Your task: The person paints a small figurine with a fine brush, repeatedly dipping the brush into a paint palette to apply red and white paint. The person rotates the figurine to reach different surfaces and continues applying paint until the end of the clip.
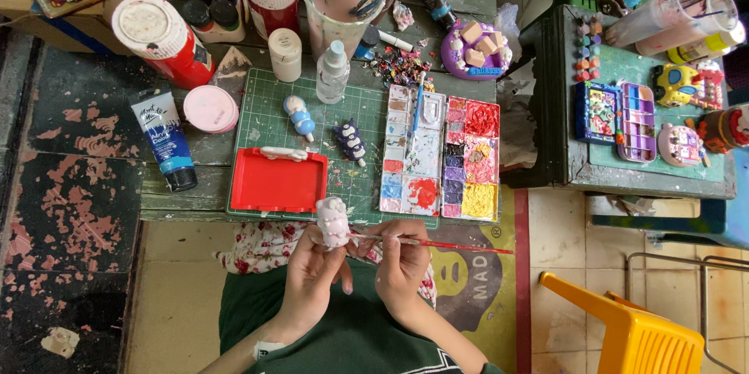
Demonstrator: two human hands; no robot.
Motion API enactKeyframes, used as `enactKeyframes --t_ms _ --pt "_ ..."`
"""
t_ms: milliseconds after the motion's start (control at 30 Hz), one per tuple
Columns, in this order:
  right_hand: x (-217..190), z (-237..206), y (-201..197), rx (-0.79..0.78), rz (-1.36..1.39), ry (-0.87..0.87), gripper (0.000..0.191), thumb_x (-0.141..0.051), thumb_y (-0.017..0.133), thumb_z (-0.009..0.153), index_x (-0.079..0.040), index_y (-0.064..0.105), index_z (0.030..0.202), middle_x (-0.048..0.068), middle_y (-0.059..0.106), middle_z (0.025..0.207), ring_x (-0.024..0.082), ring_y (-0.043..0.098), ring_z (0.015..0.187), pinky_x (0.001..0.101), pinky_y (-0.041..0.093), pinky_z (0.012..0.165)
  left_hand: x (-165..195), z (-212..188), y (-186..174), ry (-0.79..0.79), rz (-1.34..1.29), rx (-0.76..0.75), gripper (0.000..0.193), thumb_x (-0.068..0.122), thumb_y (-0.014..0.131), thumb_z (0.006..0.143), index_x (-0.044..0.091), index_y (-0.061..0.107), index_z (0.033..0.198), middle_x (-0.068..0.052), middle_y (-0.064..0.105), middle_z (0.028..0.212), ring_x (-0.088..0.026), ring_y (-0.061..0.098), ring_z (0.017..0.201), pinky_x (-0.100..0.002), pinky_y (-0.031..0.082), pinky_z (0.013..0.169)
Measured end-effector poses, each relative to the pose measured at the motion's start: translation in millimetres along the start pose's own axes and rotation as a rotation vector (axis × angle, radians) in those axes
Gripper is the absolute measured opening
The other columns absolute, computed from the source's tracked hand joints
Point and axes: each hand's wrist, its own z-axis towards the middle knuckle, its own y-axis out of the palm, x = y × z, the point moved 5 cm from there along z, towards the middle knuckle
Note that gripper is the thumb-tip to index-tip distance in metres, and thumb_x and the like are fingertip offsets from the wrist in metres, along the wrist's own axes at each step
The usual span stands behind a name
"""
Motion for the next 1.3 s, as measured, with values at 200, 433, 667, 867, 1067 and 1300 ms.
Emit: enactKeyframes --t_ms 200,433,667,867,1067,1300 --pt "1.7 -1.5 -0.4 0.005 -0.015 0.029 0.007 -0.006 0.05 0.111 -0.001 0.046 0.113 0.02 0.066 0.102 0.019 0.067 0.082 0.034 0.059 0.074 -4.0 -0.9 -1.4 0.009 -0.026 -0.019 0.013 0.01 0.056 0.104 0.004 0.048 0.113 -0.012 0.069 0.103 -0.012 0.062 0.066 -0.027 0.052 0.056" --pt "0.7 0.3 -1.4 0.0 -0.003 0.026 0.006 -0.006 0.048 0.11 -0.001 0.045 0.112 0.02 0.066 0.103 0.02 0.067 0.081 0.0341 0.059 0.073 -5.9 -0.6 -3.4 0.01 -0.041 -0.01 0.013 0.008 0.057 0.104 0.003 0.048 0.112 -0.012 0.068 0.104 -0.013 0.062 0.066 -0.027 0.051 0.056" --pt "0.0 -1.7 -1.9 -0.01 0.023 0.008 0.006 -0.007 0.047 0.111 -0.001 0.045 0.112 0.019 0.066 0.103 0.019 0.067 0.082 0.0344 0.059 0.075 -6.1 -2.2 -1.6 0.008 -0.041 -0.018 0.012 0.008 0.056 0.105 0.003 0.048 0.112 -0.012 0.068 0.106 -0.012 0.062 0.067 -0.027 0.051 0.057" --pt "0.1 -1.2 -5.6 -0.013 -0.116 0.037 0.008 -0.009 0.049 0.111 -0.001 0.048 0.111 0.019 0.067 0.101 0.018 0.067 0.083 0.0312 0.057 0.078 -6.1 -1.5 -1.7 0.007 -0.026 -0.003 0.012 0.009 0.056 0.105 0.003 0.05 0.113 -0.012 0.068 0.105 -0.012 0.061 0.066 -0.027 0.051 0.057" --pt "-0.9 1.0 -3.7 0.009 -0.006 0.036 0.009 -0.011 0.046 0.11 -0.001 0.046 0.11 0.018 0.066 0.102 0.018 0.069 0.08 0.0336 0.06 0.075 -6.3 -0.8 -2.5 0.017 -0.038 -0.004 0.012 0.008 0.057 0.104 0.003 0.049 0.113 -0.011 0.068 0.105 -0.012 0.062 0.068 -0.027 0.051 0.057" --pt "-2.3 1.3 -1.7 -0.057 -0.05 0.027 0.007 -0.007 0.048 0.111 0.0 0.046 0.113 0.02 0.066 0.101 0.02 0.068 0.084 0.0345 0.058 0.078 -7.2 -0.9 -3.8 0.014 -0.029 -0.01 0.013 0.008 0.057 0.104 0.003 0.049 0.112 -0.012 0.069 0.105 -0.011 0.061 0.067 -0.027 0.051 0.057"
